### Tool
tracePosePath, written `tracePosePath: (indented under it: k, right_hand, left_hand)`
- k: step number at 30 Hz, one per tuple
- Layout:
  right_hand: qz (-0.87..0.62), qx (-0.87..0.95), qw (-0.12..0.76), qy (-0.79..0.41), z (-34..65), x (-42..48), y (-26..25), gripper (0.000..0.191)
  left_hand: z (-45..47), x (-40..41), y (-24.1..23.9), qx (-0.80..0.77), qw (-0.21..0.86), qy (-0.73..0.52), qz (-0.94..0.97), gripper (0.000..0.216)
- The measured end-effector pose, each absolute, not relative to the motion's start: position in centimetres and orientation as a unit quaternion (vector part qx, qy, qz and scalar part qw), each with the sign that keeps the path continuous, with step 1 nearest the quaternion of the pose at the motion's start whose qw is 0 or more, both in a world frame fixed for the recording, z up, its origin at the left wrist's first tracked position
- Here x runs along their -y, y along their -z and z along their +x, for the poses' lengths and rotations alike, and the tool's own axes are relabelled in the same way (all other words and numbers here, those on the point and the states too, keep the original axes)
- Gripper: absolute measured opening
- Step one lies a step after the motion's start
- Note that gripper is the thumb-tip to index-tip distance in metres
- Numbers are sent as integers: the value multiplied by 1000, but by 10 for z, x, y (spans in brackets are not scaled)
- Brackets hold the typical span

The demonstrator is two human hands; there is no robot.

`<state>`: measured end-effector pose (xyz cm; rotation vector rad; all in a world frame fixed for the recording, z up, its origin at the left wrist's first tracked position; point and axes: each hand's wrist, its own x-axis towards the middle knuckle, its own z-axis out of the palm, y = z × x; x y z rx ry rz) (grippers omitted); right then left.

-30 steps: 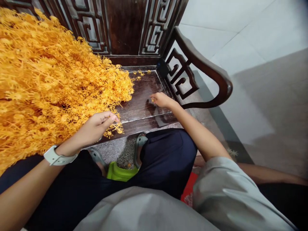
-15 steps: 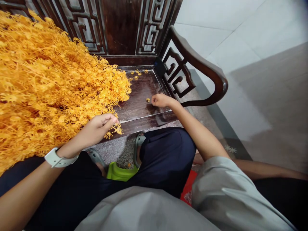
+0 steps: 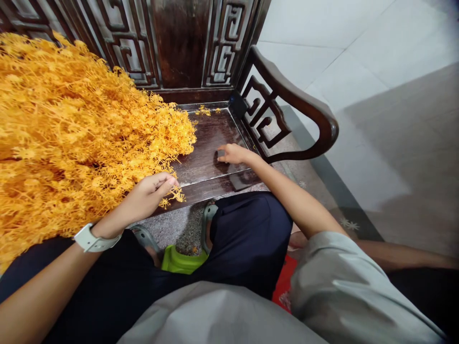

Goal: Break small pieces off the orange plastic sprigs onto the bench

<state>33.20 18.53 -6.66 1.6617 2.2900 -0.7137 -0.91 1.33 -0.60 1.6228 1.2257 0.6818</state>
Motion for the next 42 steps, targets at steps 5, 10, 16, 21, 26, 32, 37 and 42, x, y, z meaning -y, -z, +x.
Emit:
tracePosePath:
  k: [5,10,16,21,26,32,37,42]
  right_hand:
    - [475,-812,3,339,310,-166,49,47]
    - [275,-830,-78,479,261,-122,12,61]
    - [187,-919,-73,340,229,-106,20,33]
    - [208,-914,-118,328,231,-120,37,17]
    - [184,-908,-123,355,230,-108,25,17]
    - [210,-936,-31,281,218,-95,21,31]
    - [193,-899,-136,370,232,-119,28,21]
    - [180,-808,-202,523,246,-146,55,49]
  left_hand:
    - [-5,-11,4,-513,606,-353,496,40]
    - [-3,-15,-7,-423,726,-447,306,41]
    - [-5,-18,-17,-368,737,-517,233,21]
    - [-12,-21,-19,-418,701,-500,291,26]
    - [-12,-21,-14,-507,606,-473,390,23]
    - [-9,-23,-6,-492,615,-479,387,23]
    - [-14,-17,3,-563,546,-348,514,39]
    - [-5,-9,1,-553,441,-250,661,49]
